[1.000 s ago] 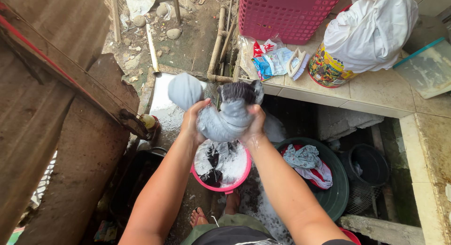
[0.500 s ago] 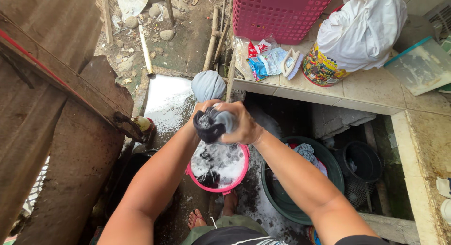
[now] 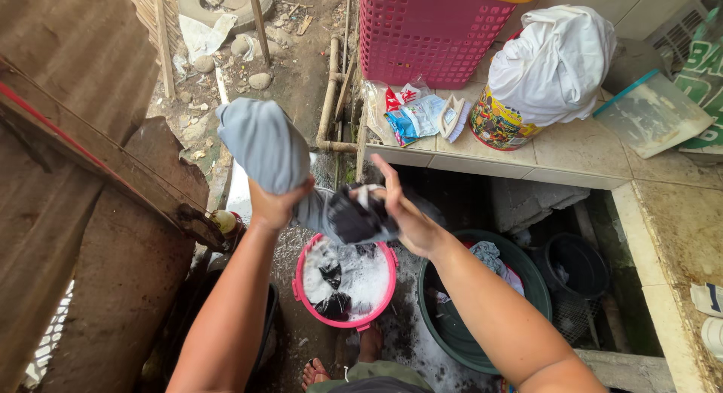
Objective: The person washes clothing by hand in a pink bucket of soapy water, scrubbing and wringing out each item before placing it into a green basin.
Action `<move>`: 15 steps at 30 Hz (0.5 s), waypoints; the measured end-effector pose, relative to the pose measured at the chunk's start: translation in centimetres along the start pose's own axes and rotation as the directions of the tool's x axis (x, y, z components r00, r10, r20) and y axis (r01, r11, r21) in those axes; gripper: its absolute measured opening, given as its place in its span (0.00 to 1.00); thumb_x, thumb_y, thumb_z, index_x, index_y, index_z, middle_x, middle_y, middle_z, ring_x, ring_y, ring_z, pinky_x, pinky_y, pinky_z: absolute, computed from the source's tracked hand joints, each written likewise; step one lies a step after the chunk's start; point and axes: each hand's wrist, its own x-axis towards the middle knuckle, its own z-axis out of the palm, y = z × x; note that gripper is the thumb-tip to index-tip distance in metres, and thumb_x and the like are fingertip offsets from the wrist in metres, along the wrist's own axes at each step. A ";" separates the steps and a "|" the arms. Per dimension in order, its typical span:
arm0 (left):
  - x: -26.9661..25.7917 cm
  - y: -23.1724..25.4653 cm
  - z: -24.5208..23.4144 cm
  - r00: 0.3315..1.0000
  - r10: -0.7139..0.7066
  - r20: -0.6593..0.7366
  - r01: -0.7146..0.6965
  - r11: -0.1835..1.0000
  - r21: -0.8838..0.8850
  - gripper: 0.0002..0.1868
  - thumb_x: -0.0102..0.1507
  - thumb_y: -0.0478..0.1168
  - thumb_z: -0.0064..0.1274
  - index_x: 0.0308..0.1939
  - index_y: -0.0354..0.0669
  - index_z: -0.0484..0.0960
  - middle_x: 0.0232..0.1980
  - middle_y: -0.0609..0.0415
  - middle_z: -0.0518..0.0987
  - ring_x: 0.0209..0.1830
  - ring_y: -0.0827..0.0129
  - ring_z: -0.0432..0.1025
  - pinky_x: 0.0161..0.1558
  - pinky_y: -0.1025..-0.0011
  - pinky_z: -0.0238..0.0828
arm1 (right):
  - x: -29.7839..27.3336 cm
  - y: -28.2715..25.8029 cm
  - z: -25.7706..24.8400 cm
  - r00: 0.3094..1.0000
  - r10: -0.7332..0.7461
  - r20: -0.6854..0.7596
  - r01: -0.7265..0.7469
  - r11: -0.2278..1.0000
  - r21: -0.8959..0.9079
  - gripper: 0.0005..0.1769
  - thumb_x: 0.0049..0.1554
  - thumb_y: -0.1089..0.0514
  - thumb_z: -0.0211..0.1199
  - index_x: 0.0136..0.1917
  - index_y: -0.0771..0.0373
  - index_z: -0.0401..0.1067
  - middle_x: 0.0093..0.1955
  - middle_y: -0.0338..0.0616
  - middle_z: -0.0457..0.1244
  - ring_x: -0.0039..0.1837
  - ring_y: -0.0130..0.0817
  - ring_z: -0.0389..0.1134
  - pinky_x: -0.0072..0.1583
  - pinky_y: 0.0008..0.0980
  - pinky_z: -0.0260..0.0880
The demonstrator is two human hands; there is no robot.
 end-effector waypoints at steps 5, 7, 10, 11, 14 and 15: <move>0.2 2.2 0.2 0.919 0.204 0.337 -0.209 0.978 -0.022 0.40 0.47 0.44 0.70 0.62 0.36 0.73 0.60 0.51 0.79 0.60 0.61 0.76 0.63 0.60 0.72 | 0.7 2.3 1.4 0.894 0.422 -0.149 -0.397 0.902 0.171 0.69 0.42 0.09 0.36 0.85 0.48 0.34 0.82 0.55 0.45 0.82 0.55 0.44 0.73 0.74 0.42; -0.3 2.7 1.6 0.884 0.252 0.393 -0.282 0.959 0.019 0.39 0.48 0.43 0.70 0.61 0.37 0.73 0.59 0.51 0.79 0.59 0.62 0.76 0.64 0.60 0.71 | 1.0 4.0 3.1 0.828 0.550 -0.104 -0.518 0.824 0.230 0.67 0.44 0.10 0.32 0.84 0.50 0.40 0.82 0.56 0.46 0.81 0.61 0.42 0.68 0.83 0.39; -1.4 3.4 3.6 0.828 0.311 0.467 -0.373 0.927 0.046 0.37 0.49 0.42 0.69 0.60 0.37 0.73 0.58 0.51 0.79 0.58 0.62 0.76 0.65 0.60 0.71 | 0.9 6.7 4.9 0.778 0.625 0.065 -0.592 0.695 0.408 0.62 0.49 0.13 0.32 0.82 0.55 0.48 0.83 0.58 0.46 0.80 0.69 0.42 0.63 0.91 0.37; -2.0 3.6 4.2 0.812 0.321 0.488 -0.390 0.920 0.045 0.36 0.50 0.42 0.69 0.59 0.38 0.73 0.57 0.51 0.79 0.57 0.62 0.75 0.65 0.60 0.71 | 0.6 7.7 5.4 0.803 0.571 0.170 -0.564 0.636 0.527 0.60 0.53 0.15 0.35 0.82 0.58 0.48 0.83 0.59 0.45 0.81 0.70 0.42 0.64 0.91 0.37; -3.4 3.9 5.6 0.767 0.343 0.543 -0.427 0.904 0.031 0.34 0.51 0.41 0.68 0.58 0.38 0.72 0.56 0.51 0.78 0.56 0.63 0.75 0.66 0.60 0.70 | -0.6 10.7 6.4 0.889 0.339 0.307 -0.438 0.441 0.783 0.55 0.59 0.19 0.42 0.81 0.63 0.49 0.83 0.63 0.44 0.79 0.73 0.45 0.66 0.88 0.41; -3.6 4.0 6.0 0.751 0.352 0.559 -0.440 0.897 0.027 0.33 0.52 0.41 0.68 0.58 0.38 0.72 0.55 0.51 0.78 0.56 0.63 0.75 0.67 0.59 0.70 | -0.8 11.8 6.7 0.915 0.254 0.315 -0.392 0.368 0.843 0.54 0.60 0.20 0.43 0.81 0.65 0.49 0.82 0.64 0.45 0.79 0.73 0.46 0.67 0.87 0.43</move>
